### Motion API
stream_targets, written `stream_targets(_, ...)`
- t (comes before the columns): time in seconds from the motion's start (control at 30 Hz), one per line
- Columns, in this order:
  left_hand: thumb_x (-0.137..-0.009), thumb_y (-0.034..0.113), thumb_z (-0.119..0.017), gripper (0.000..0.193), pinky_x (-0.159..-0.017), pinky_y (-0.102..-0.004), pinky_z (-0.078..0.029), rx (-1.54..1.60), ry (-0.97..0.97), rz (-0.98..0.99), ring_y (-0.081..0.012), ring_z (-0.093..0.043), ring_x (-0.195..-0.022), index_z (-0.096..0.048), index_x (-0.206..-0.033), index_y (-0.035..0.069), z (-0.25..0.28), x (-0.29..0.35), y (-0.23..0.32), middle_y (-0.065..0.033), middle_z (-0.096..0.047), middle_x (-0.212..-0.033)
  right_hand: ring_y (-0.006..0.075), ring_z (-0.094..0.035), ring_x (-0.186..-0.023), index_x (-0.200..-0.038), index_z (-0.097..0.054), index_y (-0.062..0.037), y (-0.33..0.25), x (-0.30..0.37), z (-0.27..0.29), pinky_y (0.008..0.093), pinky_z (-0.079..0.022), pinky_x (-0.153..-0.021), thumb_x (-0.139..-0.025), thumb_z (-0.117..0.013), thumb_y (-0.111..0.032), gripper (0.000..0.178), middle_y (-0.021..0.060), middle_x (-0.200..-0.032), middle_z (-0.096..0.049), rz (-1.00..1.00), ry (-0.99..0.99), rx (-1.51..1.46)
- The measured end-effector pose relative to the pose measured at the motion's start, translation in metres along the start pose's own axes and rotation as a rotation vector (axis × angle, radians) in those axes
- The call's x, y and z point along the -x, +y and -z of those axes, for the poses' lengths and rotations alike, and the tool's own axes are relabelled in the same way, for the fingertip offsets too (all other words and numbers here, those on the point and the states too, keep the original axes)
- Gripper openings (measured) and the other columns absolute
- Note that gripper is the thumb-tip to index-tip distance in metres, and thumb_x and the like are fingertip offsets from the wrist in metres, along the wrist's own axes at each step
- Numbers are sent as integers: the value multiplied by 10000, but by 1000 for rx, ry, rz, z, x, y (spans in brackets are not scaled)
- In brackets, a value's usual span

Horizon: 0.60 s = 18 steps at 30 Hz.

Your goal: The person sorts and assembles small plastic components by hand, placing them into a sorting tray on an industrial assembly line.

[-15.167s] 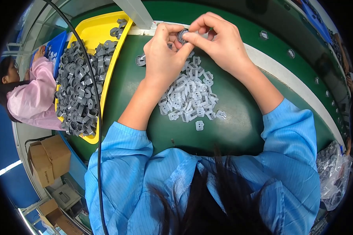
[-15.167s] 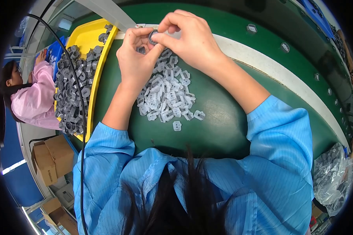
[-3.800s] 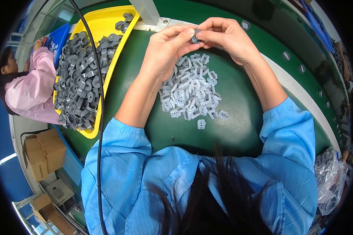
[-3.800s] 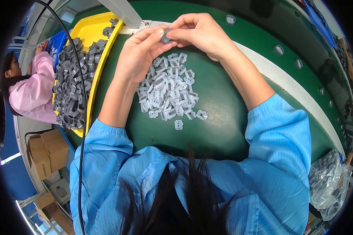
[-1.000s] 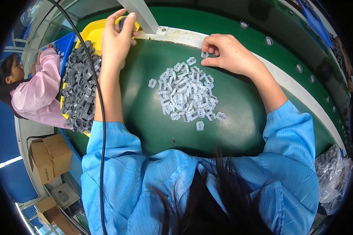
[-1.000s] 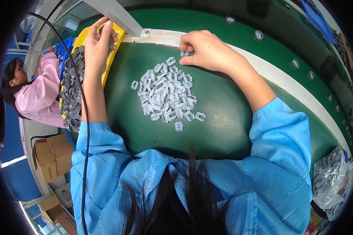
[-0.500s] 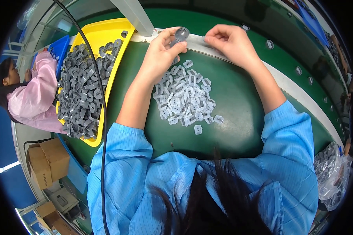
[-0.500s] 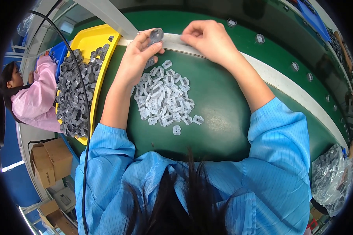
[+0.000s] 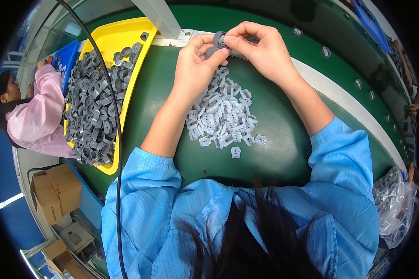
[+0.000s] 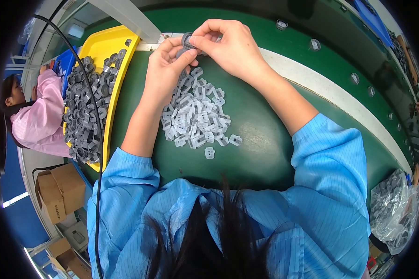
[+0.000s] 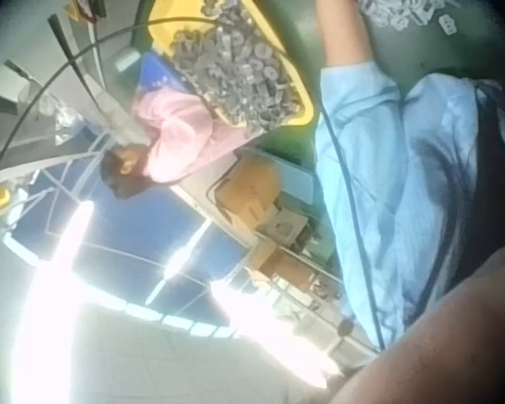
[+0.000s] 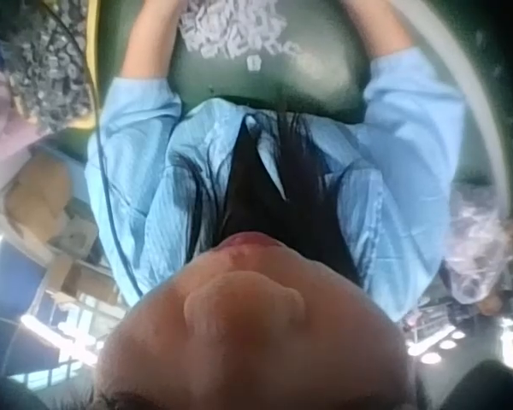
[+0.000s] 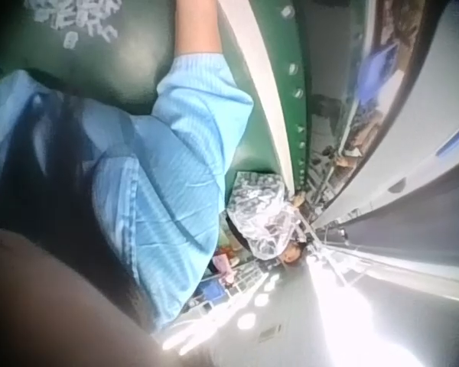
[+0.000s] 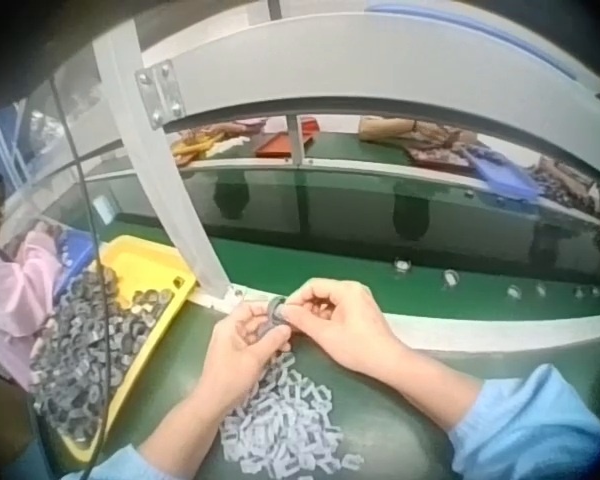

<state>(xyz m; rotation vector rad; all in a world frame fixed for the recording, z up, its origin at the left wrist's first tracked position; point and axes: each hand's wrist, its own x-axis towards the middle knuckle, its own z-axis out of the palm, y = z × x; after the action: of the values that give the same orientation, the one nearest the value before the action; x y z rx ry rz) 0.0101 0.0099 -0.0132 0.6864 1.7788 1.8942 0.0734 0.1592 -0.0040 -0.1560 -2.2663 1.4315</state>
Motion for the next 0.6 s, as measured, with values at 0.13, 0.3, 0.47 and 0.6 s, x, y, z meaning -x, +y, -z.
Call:
stream_targets(0.13,-828,56,-640,232,-562,-198,-421,113,-110,60,-78,-583,-679,-567,-1039,-5,4,-2,4,-52,-660,-851,125,-566,-610,-811,-672,-33,-3,1,2,273,-467,-578,-758,-696,-170,149,40,-696,-616,116,50,40)
stream_targets(0.3,-833,59,-633,217,-574,-204,-429,97,-112,50,-81,-581,-672,-566,-1027,-11,1,0,6,-59,-660,-854,121,-558,-586,-829,-675,-37,1,1,3,268,-467,-548,-744,-700,-130,128,36,-743,-601,248,83,105)
stream_targets(0.47,-834,46,-628,200,-566,-200,-430,36,-79,-2,-76,-573,-663,-563,-1013,-16,-1,3,5,-53,-653,-832,124,-577,-609,-831,-680,-40,1,0,8,260,-481,-572,-746,-702,-123,121,38,-779,-617,180,-26,71)
stream_targets(0.6,-829,37,-626,180,-566,-204,-441,-25,-58,9,-70,-562,-642,-575,-995,-12,-1,4,5,-41,-651,-786,110,-597,-654,-868,-675,-26,-3,1,6,239,-496,-622,-749,-702,-126,158,43,-816,-633,6,-57,-23)
